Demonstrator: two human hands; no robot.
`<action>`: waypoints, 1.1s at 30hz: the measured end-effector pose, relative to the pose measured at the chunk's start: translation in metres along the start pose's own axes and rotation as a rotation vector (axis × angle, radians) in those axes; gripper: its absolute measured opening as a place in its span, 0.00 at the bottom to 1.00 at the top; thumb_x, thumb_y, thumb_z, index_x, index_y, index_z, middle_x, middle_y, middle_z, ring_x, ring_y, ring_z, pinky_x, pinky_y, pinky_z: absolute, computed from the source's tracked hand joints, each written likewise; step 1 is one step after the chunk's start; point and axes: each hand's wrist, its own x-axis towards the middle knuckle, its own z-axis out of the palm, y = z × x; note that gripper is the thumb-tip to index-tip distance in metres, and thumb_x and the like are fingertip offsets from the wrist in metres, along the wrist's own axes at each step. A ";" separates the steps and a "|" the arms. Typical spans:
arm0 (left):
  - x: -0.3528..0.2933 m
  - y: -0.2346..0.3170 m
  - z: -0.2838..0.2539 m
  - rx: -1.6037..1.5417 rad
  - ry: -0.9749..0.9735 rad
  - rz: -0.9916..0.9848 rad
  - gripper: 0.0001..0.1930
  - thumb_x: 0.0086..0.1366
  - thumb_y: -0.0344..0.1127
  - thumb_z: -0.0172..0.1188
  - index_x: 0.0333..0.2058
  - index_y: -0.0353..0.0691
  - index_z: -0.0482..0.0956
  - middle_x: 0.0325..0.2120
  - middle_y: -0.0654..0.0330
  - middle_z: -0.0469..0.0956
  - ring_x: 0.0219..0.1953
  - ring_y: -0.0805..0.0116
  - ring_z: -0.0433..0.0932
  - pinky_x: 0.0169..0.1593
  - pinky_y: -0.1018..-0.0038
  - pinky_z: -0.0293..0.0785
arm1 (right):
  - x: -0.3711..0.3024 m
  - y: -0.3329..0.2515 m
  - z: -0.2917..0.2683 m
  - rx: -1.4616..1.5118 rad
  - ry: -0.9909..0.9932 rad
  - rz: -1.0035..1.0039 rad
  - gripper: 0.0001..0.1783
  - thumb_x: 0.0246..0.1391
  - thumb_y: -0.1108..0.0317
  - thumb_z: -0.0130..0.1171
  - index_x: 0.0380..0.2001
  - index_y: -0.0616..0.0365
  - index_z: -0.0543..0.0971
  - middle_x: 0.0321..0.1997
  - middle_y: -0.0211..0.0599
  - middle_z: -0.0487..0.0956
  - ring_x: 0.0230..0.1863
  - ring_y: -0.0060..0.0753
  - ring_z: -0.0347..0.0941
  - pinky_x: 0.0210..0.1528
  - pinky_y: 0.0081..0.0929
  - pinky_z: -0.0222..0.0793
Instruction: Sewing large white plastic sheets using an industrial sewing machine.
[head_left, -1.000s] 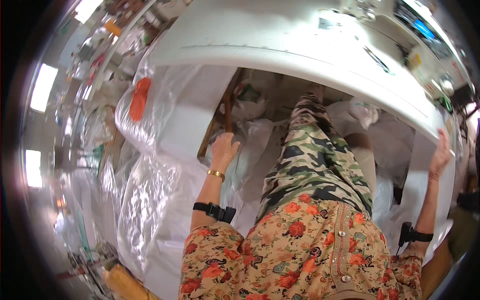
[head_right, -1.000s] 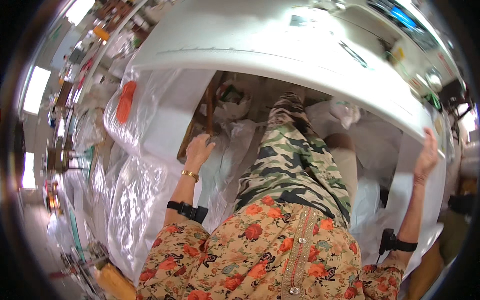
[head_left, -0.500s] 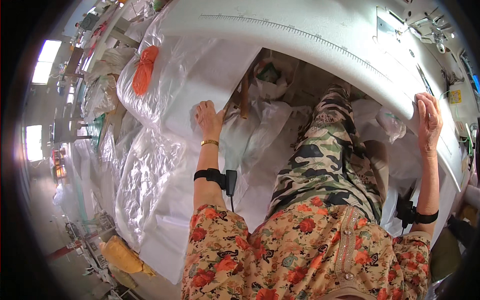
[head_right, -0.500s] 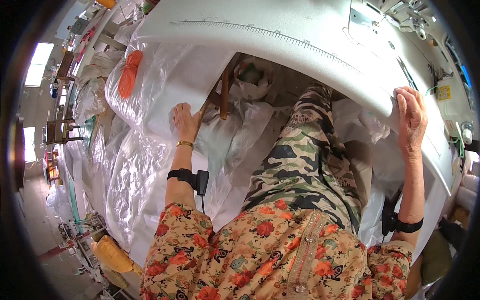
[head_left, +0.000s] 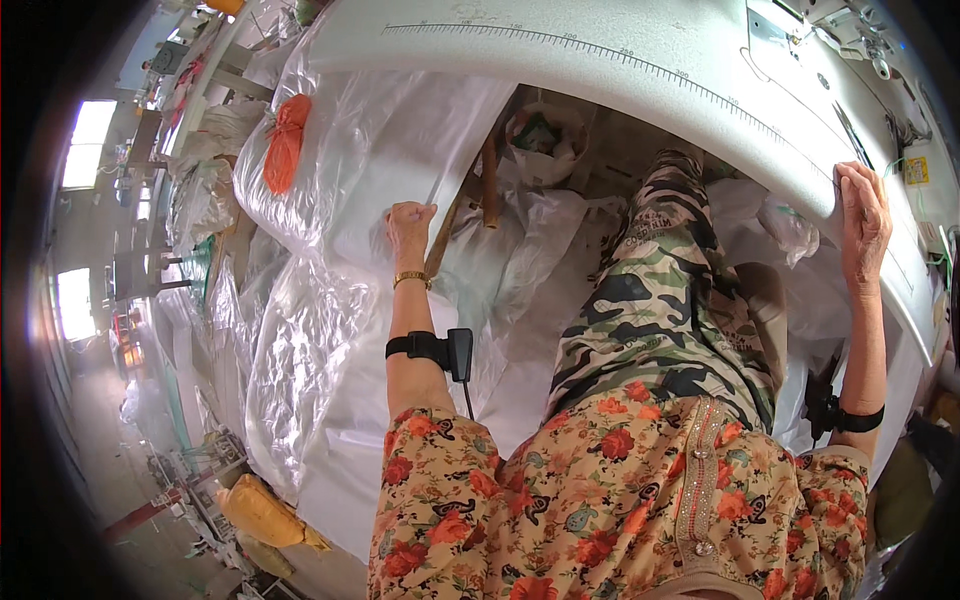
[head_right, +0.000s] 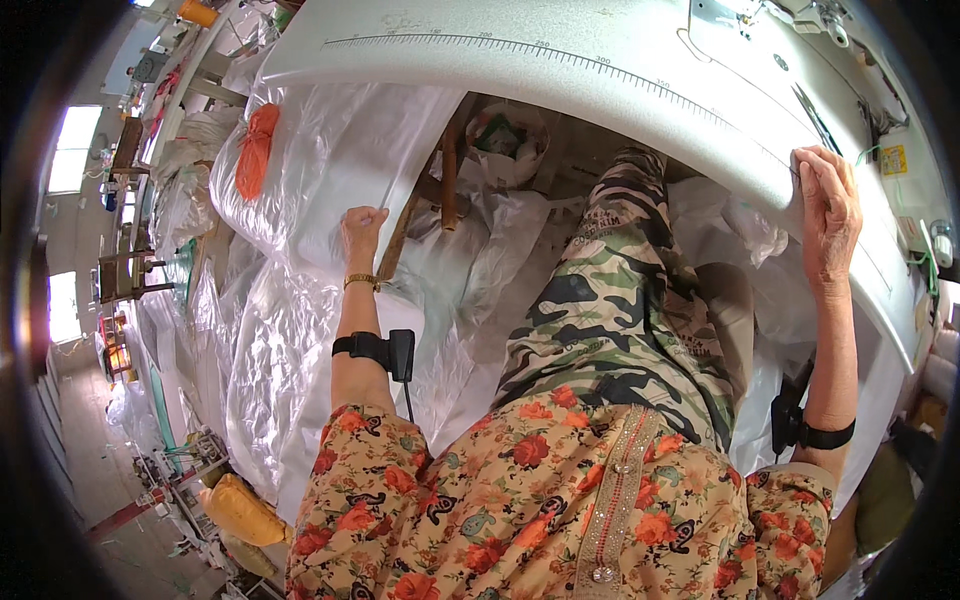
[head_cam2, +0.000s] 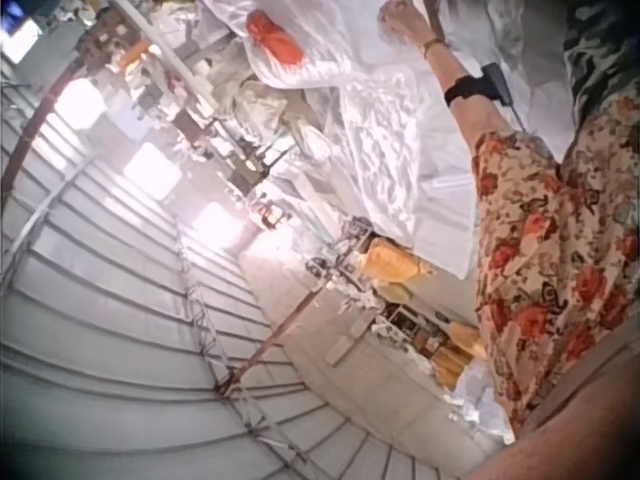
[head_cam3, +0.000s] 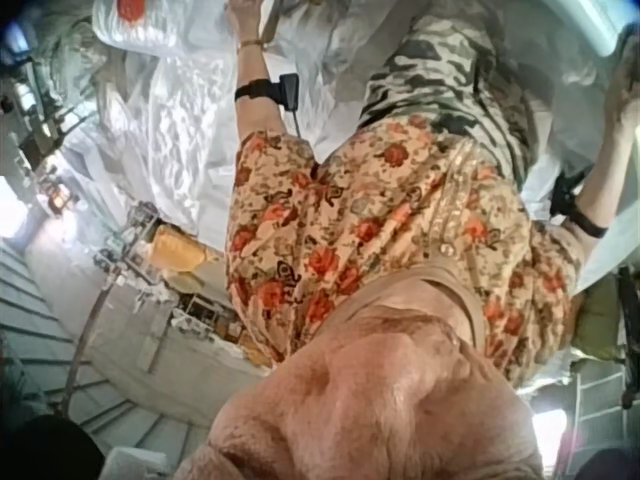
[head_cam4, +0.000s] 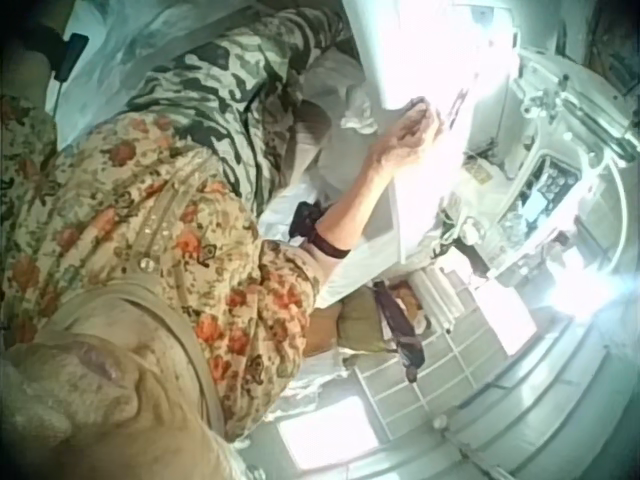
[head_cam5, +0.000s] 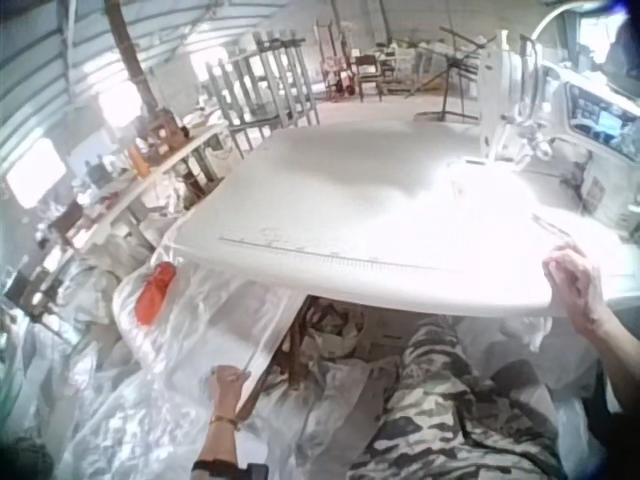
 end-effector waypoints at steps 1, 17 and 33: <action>0.001 -0.002 0.000 0.006 0.012 0.042 0.12 0.52 0.40 0.70 0.24 0.35 0.82 0.33 0.52 0.81 0.38 0.55 0.77 0.47 0.64 0.71 | 0.000 0.001 0.001 0.012 0.008 -0.014 0.06 0.61 0.73 0.57 0.39 0.63 0.80 0.42 0.36 0.80 0.45 0.33 0.75 0.50 0.26 0.69; 0.025 -0.031 0.007 0.008 0.013 -0.163 0.14 0.64 0.38 0.56 0.37 0.30 0.80 0.35 0.40 0.80 0.40 0.45 0.79 0.44 0.60 0.72 | -0.001 0.004 0.014 0.009 0.058 0.000 0.07 0.59 0.72 0.58 0.38 0.61 0.81 0.43 0.36 0.80 0.45 0.37 0.75 0.49 0.28 0.69; -0.076 0.057 -0.041 -0.201 0.166 0.339 0.05 0.65 0.28 0.48 0.31 0.35 0.71 0.28 0.44 0.72 0.31 0.42 0.72 0.32 0.56 0.67 | -0.013 -0.076 0.060 0.103 0.002 -0.528 0.12 0.57 0.76 0.56 0.45 0.61 0.80 0.52 0.44 0.79 0.56 0.46 0.73 0.61 0.43 0.63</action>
